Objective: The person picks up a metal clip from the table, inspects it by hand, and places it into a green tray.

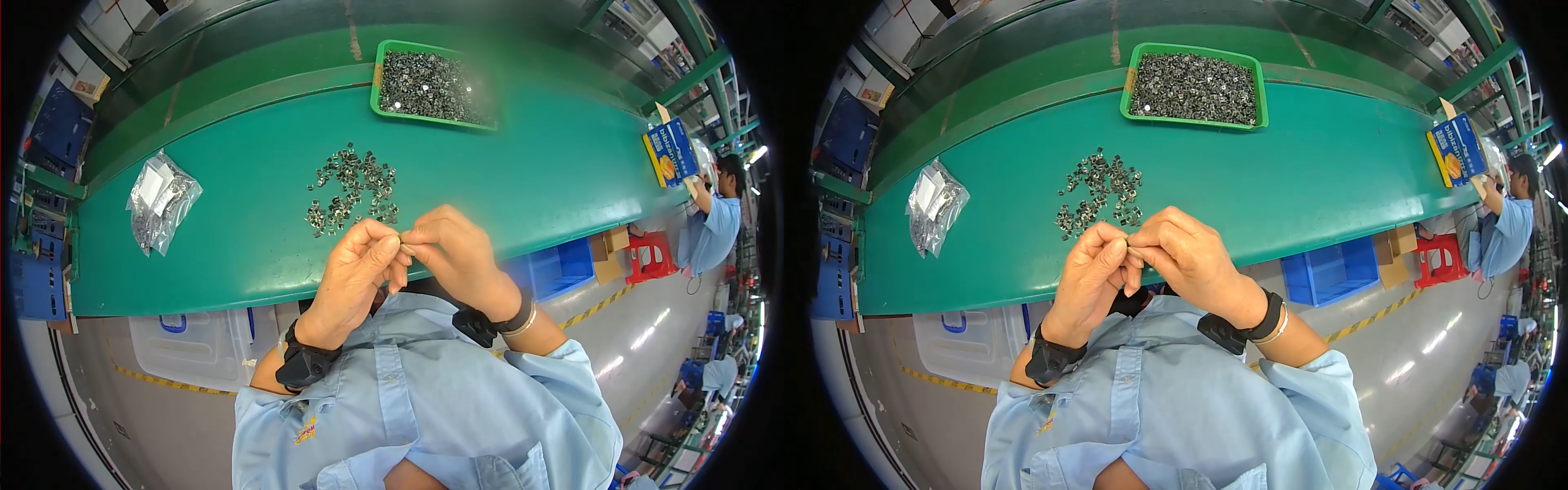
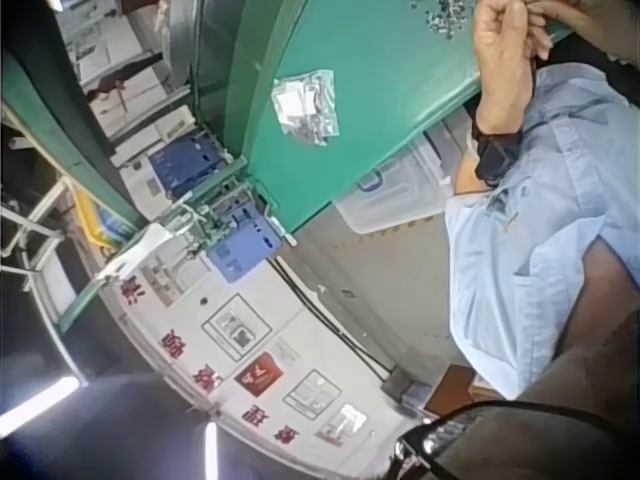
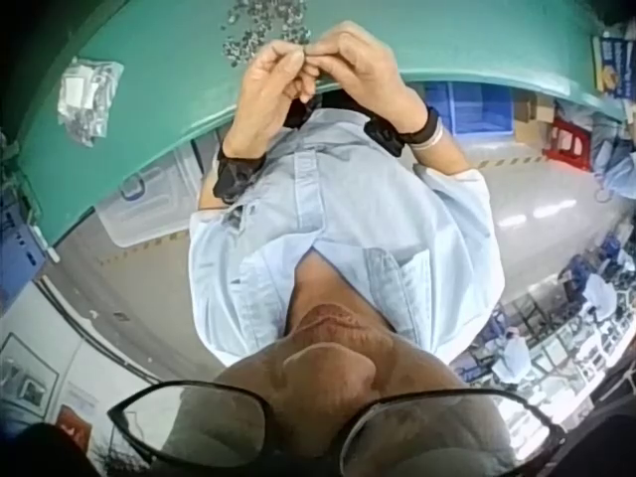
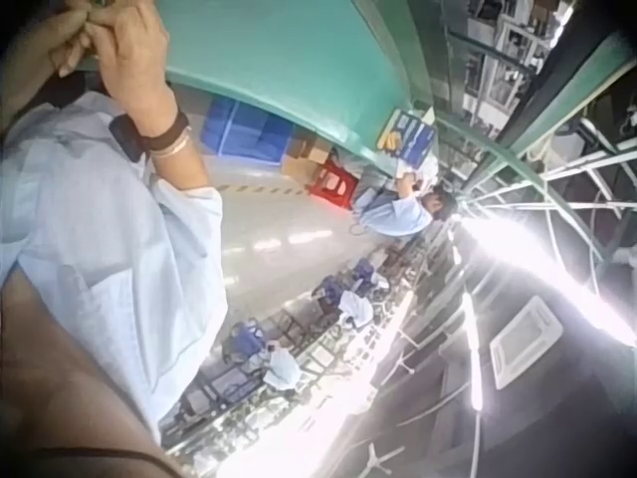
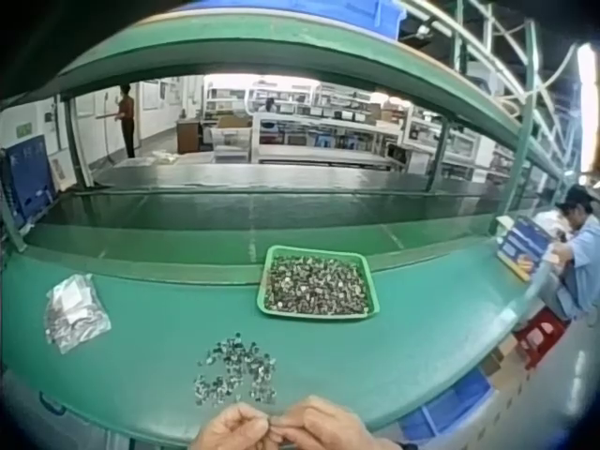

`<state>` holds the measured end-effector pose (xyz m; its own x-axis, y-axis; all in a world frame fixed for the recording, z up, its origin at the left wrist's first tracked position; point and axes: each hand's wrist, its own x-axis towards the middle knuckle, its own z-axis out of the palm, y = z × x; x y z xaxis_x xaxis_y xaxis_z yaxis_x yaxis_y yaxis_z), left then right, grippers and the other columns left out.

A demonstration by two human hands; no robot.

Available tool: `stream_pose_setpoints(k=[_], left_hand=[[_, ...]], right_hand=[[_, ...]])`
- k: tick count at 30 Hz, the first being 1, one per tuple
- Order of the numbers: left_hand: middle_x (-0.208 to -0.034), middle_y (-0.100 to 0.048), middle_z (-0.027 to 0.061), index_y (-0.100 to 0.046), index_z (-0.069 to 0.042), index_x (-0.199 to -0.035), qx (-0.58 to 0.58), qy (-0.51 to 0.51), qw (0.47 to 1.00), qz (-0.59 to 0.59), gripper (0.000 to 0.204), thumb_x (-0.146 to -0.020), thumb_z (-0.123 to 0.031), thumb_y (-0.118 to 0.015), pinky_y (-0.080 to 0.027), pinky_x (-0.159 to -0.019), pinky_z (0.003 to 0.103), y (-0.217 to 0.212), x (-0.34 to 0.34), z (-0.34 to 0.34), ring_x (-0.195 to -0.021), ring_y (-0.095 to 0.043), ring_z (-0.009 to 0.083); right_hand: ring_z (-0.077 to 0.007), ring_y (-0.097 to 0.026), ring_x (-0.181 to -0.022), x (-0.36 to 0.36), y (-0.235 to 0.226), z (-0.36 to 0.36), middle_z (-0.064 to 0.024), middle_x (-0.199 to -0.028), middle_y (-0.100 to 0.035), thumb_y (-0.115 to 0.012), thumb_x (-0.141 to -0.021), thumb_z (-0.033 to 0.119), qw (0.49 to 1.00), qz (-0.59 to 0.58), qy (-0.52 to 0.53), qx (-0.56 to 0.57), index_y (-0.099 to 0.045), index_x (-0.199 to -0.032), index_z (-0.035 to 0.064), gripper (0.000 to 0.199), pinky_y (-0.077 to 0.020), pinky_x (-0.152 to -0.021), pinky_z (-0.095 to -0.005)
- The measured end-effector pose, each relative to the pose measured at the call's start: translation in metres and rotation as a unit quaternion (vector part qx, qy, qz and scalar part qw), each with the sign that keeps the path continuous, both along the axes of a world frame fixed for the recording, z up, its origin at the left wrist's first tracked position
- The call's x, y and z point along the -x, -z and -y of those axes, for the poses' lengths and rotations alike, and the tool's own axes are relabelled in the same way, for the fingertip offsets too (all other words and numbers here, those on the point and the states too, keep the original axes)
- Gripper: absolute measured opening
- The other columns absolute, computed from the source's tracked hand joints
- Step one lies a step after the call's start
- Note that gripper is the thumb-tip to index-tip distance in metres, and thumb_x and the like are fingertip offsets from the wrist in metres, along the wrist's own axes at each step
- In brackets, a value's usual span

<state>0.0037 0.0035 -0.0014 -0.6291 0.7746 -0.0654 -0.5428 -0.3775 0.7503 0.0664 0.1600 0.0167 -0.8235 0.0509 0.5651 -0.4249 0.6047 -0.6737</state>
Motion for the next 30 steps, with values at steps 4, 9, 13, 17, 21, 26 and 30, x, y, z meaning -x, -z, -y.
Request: stream_pose_setpoints(k=[4,9,13,17,21,26,30], left_hand=[[-0.082,-0.061,0.007,-0.052,-0.004,-0.091,-0.067,0.033,0.996,0.045,0.014,-0.095,-0.018,-0.051,-0.045,-0.053,0.025,0.003,0.0,-0.002,-0.062,-0.057,0.0123],[-0.082,-0.062,0.0073,-0.052,-0.005,-0.09,-0.073,0.051,0.994,0.065,0.014,-0.094,-0.018,-0.052,-0.044,-0.052,0.026,0.005,-0.002,-0.006,-0.061,-0.056,0.013],[-0.082,-0.062,0.0081,-0.052,-0.005,-0.09,-0.016,0.031,0.999,0.025,0.015,-0.095,-0.019,-0.051,-0.044,-0.051,0.027,-0.001,-0.003,-0.009,-0.059,-0.056,0.0136],[-0.081,-0.062,0.0086,-0.052,-0.005,-0.09,-0.036,0.028,0.998,0.053,0.016,-0.095,-0.02,-0.051,-0.044,-0.05,0.028,-0.004,-0.006,-0.011,-0.057,-0.055,0.0147],[-0.079,-0.062,0.0087,-0.052,-0.005,-0.09,-0.088,0.054,0.988,0.112,0.016,-0.095,-0.02,-0.051,-0.044,-0.05,0.029,0.0,-0.008,-0.011,-0.057,-0.055,0.0156],[-0.079,-0.062,0.0083,-0.052,-0.006,-0.09,-0.12,0.066,0.98,0.142,0.014,-0.094,-0.02,-0.053,-0.043,-0.05,0.03,0.004,-0.008,-0.011,-0.057,-0.055,0.0159],[-0.077,-0.061,0.0079,-0.051,-0.006,-0.089,-0.127,0.091,0.976,0.15,0.014,-0.093,-0.019,-0.055,-0.043,-0.049,0.03,0.005,-0.004,-0.008,-0.056,-0.054,0.0158]], right_hand=[[-0.0218,-0.061,-0.074,-0.003,0.0,-0.001,-0.0083,-0.081,-0.06,-0.068,-0.075,0.001,0.999,-0.014,-0.023,0.019,-0.06,-0.089,0.0032,0.017,-0.0503,-0.061,-0.0301],[-0.0221,-0.06,-0.075,-0.008,0.003,-0.006,-0.008,-0.082,-0.061,-0.068,-0.075,0.0,0.998,0.008,-0.031,0.054,-0.06,-0.09,0.0039,0.017,-0.0495,-0.062,-0.0303],[-0.0223,-0.06,-0.077,-0.009,0.003,-0.01,-0.0074,-0.083,-0.061,-0.069,-0.075,-0.001,1.0,0.006,-0.009,0.026,-0.061,-0.089,0.005,0.018,-0.0479,-0.064,-0.0306],[-0.0221,-0.06,-0.077,-0.01,0.003,-0.011,-0.0073,-0.083,-0.061,-0.069,-0.075,0.0,0.999,-0.008,-0.007,0.033,-0.061,-0.089,0.0053,0.017,-0.0478,-0.064,-0.0304],[-0.0214,-0.06,-0.076,-0.011,0.005,-0.008,-0.0073,-0.083,-0.061,-0.069,-0.075,0.0,0.997,-0.009,-0.012,0.071,-0.061,-0.089,0.0055,0.017,-0.0477,-0.064,-0.0301],[-0.0206,-0.06,-0.074,-0.009,0.005,-0.006,-0.0074,-0.081,-0.061,-0.068,-0.076,-0.001,0.997,-0.012,-0.027,0.073,-0.06,-0.089,0.0049,0.016,-0.0482,-0.061,-0.0295],[-0.0203,-0.06,-0.073,-0.008,0.005,-0.006,-0.0074,-0.08,-0.061,-0.067,-0.077,-0.002,0.997,-0.015,-0.042,0.069,-0.06,-0.09,0.0046,0.016,-0.0485,-0.06,-0.0292]])
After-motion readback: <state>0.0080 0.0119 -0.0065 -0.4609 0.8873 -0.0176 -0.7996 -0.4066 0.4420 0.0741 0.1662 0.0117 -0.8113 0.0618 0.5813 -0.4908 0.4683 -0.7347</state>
